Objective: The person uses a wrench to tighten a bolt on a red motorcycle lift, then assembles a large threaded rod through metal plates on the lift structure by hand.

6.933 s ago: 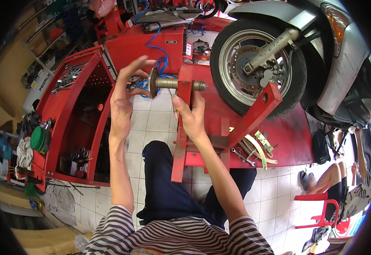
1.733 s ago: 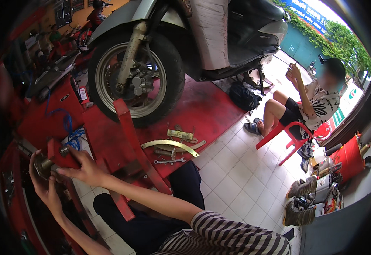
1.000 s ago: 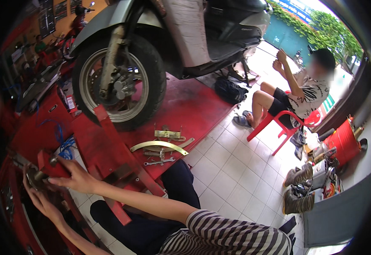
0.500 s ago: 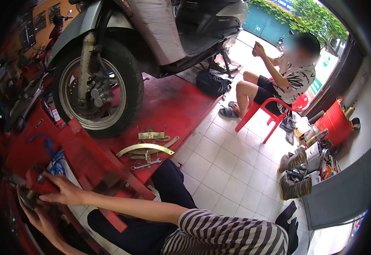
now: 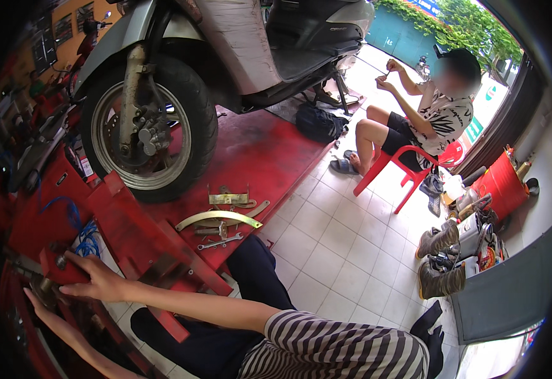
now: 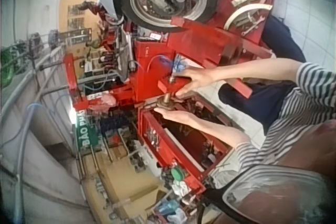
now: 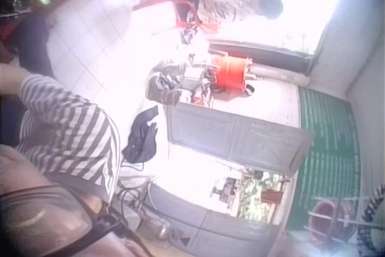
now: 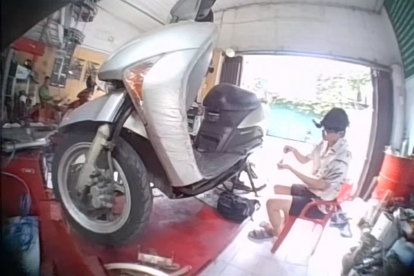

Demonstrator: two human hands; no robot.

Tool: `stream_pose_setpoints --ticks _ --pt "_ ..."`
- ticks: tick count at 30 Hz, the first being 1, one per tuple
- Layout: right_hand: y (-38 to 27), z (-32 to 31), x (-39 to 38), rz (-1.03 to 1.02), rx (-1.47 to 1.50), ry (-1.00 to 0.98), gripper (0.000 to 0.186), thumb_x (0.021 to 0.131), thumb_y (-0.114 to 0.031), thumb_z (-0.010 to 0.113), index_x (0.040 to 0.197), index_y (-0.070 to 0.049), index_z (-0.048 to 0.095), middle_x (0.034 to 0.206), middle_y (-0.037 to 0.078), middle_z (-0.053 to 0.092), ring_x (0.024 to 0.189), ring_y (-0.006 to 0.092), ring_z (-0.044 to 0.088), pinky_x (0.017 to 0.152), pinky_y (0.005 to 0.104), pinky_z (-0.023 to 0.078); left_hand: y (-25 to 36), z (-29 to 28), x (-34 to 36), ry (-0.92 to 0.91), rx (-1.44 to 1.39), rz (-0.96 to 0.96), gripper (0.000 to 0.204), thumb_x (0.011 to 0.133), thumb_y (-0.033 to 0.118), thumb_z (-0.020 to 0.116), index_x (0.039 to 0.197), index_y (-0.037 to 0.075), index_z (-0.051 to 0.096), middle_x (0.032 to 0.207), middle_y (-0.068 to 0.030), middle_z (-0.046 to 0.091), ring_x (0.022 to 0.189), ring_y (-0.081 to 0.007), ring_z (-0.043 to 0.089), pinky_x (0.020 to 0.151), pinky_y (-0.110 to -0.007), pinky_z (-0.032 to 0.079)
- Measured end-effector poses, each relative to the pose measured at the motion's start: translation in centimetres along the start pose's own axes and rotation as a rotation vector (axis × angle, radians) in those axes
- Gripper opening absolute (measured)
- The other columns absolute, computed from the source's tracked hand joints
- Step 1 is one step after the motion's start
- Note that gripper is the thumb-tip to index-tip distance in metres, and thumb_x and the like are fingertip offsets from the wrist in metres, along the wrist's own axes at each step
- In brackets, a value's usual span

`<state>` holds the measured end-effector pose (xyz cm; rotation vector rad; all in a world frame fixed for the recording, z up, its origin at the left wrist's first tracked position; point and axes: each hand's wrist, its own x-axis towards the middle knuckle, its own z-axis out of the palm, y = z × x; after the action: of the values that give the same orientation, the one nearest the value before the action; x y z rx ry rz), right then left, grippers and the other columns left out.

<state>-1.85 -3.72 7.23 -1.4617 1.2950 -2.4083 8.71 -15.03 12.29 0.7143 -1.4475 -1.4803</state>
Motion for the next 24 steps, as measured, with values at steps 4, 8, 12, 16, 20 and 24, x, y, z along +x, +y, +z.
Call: stream_pose_setpoints --ticks 4,8,12,16,20,24 --pt "-1.1 -0.4 0.0 0.054 0.072 -0.036 0.068 0.082 -0.031 0.072 0.126 0.012 0.043 0.093 0.024 0.063 0.087 0.0333 0.065 0.078 0.0371 0.047 -1.1 -2.1 1.4 -0.271 0.013 0.255 0.064 0.101 0.049 0.027 0.139 -0.001 0.039 0.143 -0.0133 0.040 0.131 -0.0247 0.040 0.109 -0.039 0.031" --pt "0.6 -0.1 -0.6 0.021 -0.142 0.028 0.071 0.080 -0.034 0.072 0.125 0.013 0.043 0.098 0.024 0.062 0.092 0.0354 0.063 0.079 0.0380 0.046 0.1 -0.3 -1.9 -0.290 0.230 0.622 0.063 0.101 0.047 0.030 0.140 -0.001 0.038 0.143 -0.0158 0.041 0.132 -0.0292 0.039 0.109 -0.043 0.031" --pt "0.3 -0.2 -0.5 0.027 -0.100 0.024 0.073 0.080 -0.036 0.072 0.125 0.013 0.043 0.099 0.025 0.062 0.095 0.0365 0.061 0.081 0.0389 0.046 0.5 -1.0 -1.5 -0.366 0.338 0.652 0.058 0.101 0.043 0.033 0.140 0.000 0.038 0.143 -0.0150 0.041 0.132 -0.0275 0.039 0.109 -0.042 0.029" --pt "0.0 -0.2 -0.5 0.082 -0.111 -0.012 0.072 0.079 -0.036 0.072 0.125 0.013 0.043 0.099 0.024 0.062 0.096 0.0362 0.061 0.083 0.0395 0.045 0.6 -2.1 -0.6 -0.399 0.357 0.622 0.058 0.101 0.042 0.035 0.139 0.000 0.039 0.141 -0.0148 0.043 0.130 -0.0276 0.041 0.108 -0.040 0.031" --pt "0.4 0.0 -0.7 0.087 -0.150 0.010 0.071 0.080 -0.035 0.073 0.125 0.012 0.043 0.099 0.024 0.062 0.093 0.0353 0.062 0.082 0.0390 0.045 -1.2 -2.9 0.8 -0.301 0.275 0.475 0.059 0.101 0.044 0.032 0.142 0.001 0.037 0.142 -0.0137 0.042 0.131 -0.0262 0.040 0.108 -0.039 0.030" --pt "1.0 0.2 -0.4 0.025 -0.064 0.011 0.076 0.080 -0.035 0.074 0.128 0.013 0.040 0.094 0.022 0.062 0.087 0.0315 0.063 0.079 0.0360 0.047 -1.9 -3.2 1.1 -0.206 0.074 0.172 0.068 0.099 0.054 0.031 0.143 0.002 0.036 0.141 -0.0143 0.043 0.130 -0.0230 0.041 0.107 -0.037 0.032"
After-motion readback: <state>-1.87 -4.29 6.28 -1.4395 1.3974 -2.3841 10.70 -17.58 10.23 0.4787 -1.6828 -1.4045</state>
